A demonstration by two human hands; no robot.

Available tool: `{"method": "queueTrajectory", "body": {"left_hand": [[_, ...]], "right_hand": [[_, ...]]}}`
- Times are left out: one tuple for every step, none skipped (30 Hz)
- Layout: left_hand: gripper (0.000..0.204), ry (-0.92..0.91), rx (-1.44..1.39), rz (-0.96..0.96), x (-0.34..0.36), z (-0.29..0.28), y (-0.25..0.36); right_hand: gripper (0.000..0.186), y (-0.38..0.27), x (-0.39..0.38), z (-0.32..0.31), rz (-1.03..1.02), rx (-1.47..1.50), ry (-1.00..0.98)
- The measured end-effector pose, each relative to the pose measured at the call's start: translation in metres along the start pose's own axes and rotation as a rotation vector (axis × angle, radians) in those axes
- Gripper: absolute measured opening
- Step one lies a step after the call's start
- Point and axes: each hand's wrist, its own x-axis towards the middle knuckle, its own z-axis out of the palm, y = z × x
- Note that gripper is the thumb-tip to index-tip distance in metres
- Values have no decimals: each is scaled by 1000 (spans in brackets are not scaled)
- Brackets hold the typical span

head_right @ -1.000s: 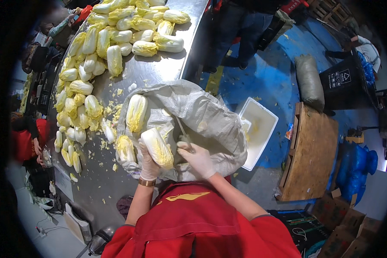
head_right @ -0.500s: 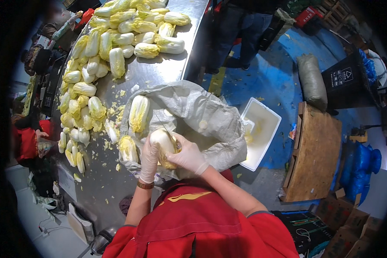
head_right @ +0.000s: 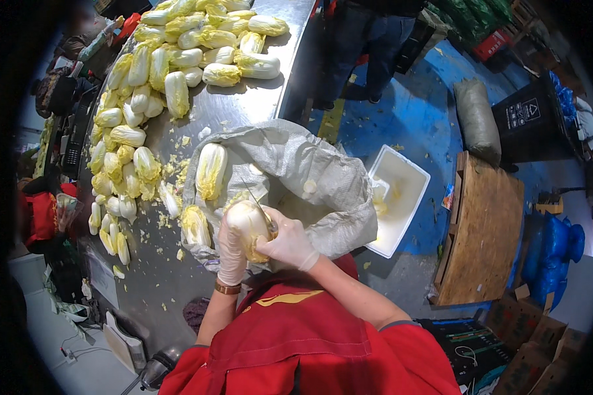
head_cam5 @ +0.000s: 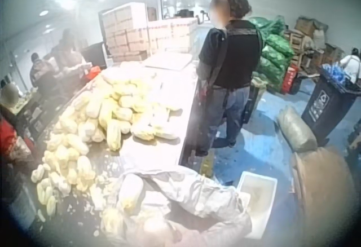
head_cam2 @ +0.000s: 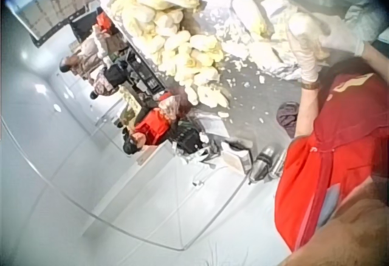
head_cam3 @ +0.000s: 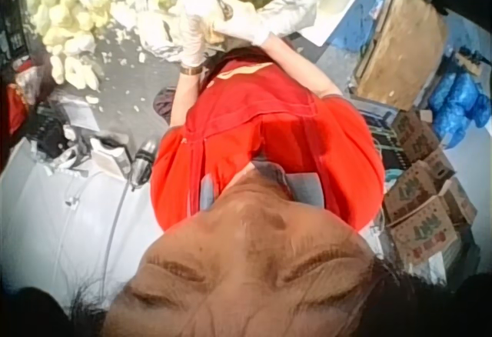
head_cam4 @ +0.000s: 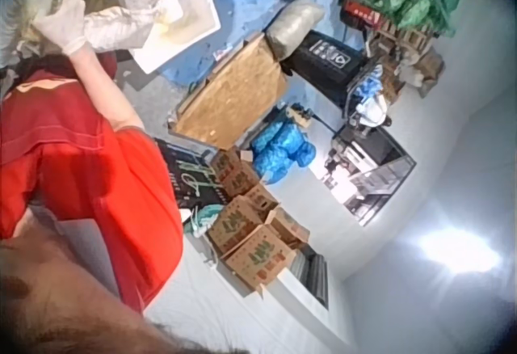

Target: The person repeatedly cuts the base off napa cabbage heads using a knife and places the trimmed heads onto a metal table. The person works one at a time, handling each cabbage head individually.

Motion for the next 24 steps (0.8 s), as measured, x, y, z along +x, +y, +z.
{"method": "queueTrajectory", "body": {"left_hand": [[80, -13, -32, -15, 0, -4, -2], [80, -27, -64, -31, 0, -11, -7], [80, -41, -97, -47, -1, -15, -10], [80, -42, -94, -46, -2, -17, -13], [79, -43, -91, -45, -2, -17, -14], [78, -44, -87, -44, -2, -18, -16], [78, -43, -125, -81, -1, -20, -18], [77, -42, -162, -117, 1, -24, -20], [77, -42, -200, -154, 3, -25, -20], [75, -40, -172, -168, 5, -24, -20], [73, -39, -144, -181, 9, -22, -18], [71, -36, -114, -196, 11, -22, -16], [69, -43, 16, -133, 14, -24, -18], [67, -50, 145, -69, 18, -28, -22], [66, -57, 272, -6, 20, -28, -23], [64, -39, 439, 20, 19, -27, -23], [63, -20, 606, 46, 18, -25, -22], [61, -1, 775, 72, 17, -23, -20], [62, 20, 600, 18, 15, -25, -24], [62, 42, 424, -36, 13, -29, -29], [63, 63, 250, -88, 11, -30, -31], [64, 72, 55, -112, 10, -32, -31], [65, 81, -140, -135, 9, -32, -29], [66, 93, -337, -153, 7, -34, -28]], "right_hand": [[57, -2, -1, -3, 7, -4, -4], [56, -1, -2, -5, 58, 28, -1], [55, 1, -2, -9, 111, 60, 4], [53, 2, -3, -12, 164, 92, 8], [51, 3, -4, -12, 149, 49, 12], [50, 3, -4, -12, 151, 56, 7], [49, 3, -3, -12, 152, 63, 2], [48, 3, -2, -12, 153, 70, -3], [46, 5, 0, -12, 181, 62, -24], [44, 8, 3, -12, 208, 55, -46], [42, 10, 5, -13, 236, 48, -68], [40, 11, 5, -12, 271, 68, -50], [38, 11, 6, -10, 306, 89, -32], [37, 11, 6, -9, 341, 110, -14], [37, 11, 6, -9, 336, 82, 0], [36, 10, 6, -8, 330, 53, 15], [36, 10, 7, -7, 324, 25, 29], [37, 10, 7, -7, 335, -17, 24], [37, 9, 7, -6, 346, -60, 18], [37, 8, 8, -6, 356, -102, 12], [37, 11, 10, -7, 360, -91, 38], [38, 16, 14, -11, 364, -80, 64], [38, 21, 18, -15, 367, -69, 90], [38, 23, 23, -18, 354, -81, 97]]}}
